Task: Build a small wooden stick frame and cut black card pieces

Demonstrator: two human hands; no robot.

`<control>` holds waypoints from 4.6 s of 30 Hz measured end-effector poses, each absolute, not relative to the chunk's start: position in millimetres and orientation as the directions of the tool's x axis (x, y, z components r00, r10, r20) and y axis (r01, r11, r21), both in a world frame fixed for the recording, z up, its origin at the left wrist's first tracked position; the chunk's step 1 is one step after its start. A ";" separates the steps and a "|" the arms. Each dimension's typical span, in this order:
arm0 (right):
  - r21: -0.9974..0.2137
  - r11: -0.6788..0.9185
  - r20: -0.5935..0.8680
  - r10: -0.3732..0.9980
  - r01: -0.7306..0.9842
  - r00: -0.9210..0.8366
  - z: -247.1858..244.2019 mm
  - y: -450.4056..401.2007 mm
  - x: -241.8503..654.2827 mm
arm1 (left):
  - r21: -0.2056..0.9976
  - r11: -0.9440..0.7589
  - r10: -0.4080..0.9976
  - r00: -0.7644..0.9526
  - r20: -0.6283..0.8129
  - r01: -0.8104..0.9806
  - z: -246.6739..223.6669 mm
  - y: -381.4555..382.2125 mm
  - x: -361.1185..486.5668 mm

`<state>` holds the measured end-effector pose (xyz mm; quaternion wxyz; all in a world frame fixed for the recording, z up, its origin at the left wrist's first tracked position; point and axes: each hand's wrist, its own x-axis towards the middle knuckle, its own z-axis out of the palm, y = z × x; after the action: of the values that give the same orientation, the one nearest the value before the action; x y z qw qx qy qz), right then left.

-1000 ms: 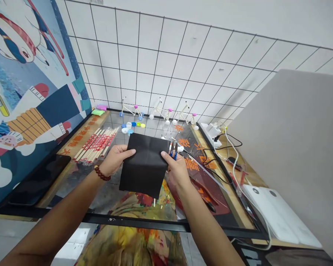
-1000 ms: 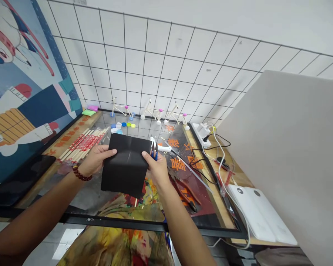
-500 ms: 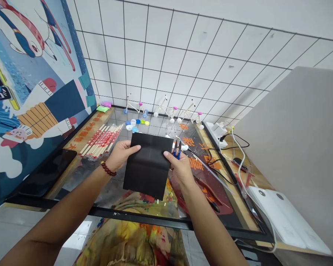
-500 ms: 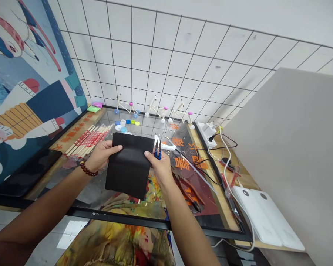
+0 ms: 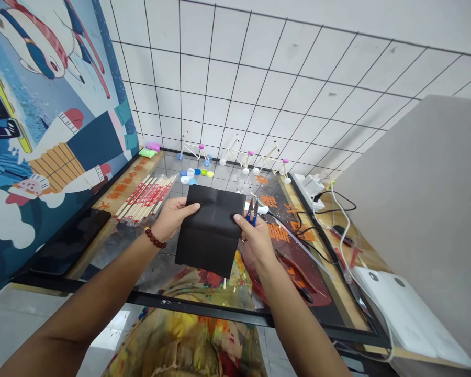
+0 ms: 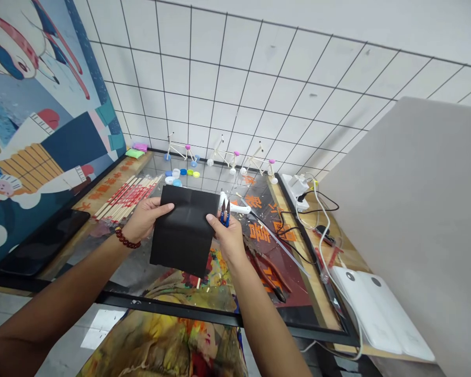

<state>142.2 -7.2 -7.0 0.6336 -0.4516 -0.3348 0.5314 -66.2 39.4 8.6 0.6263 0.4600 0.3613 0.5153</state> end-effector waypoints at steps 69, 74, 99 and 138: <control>-0.828 0.411 0.485 0.866 0.381 0.120 -20.9 -9.7 153.6 | 0.555 0.164 0.967 0.022 -0.254 -0.815 13.5 63.2 -86.6; -0.660 0.552 0.607 0.791 0.510 -0.070 -20.5 -10.4 155.4 | 0.751 0.214 0.967 0.027 -0.253 -0.624 29.0 59.9 -102.4; -0.976 0.206 0.187 0.961 -0.077 0.204 3.1 -7.3 168.6 | 0.934 0.181 0.935 0.350 -0.066 -0.308 43.5 43.2 -100.6; -0.998 -0.067 -0.068 0.997 0.016 -0.041 -26.1 -11.2 121.2 | 0.571 0.374 0.926 0.331 -0.183 -0.731 19.0 34.0 -61.9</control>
<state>121.2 -11.2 -26.1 0.4687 -0.5097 -0.4966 0.5233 -61.9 34.0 19.0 0.7913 0.1978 0.2466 0.5233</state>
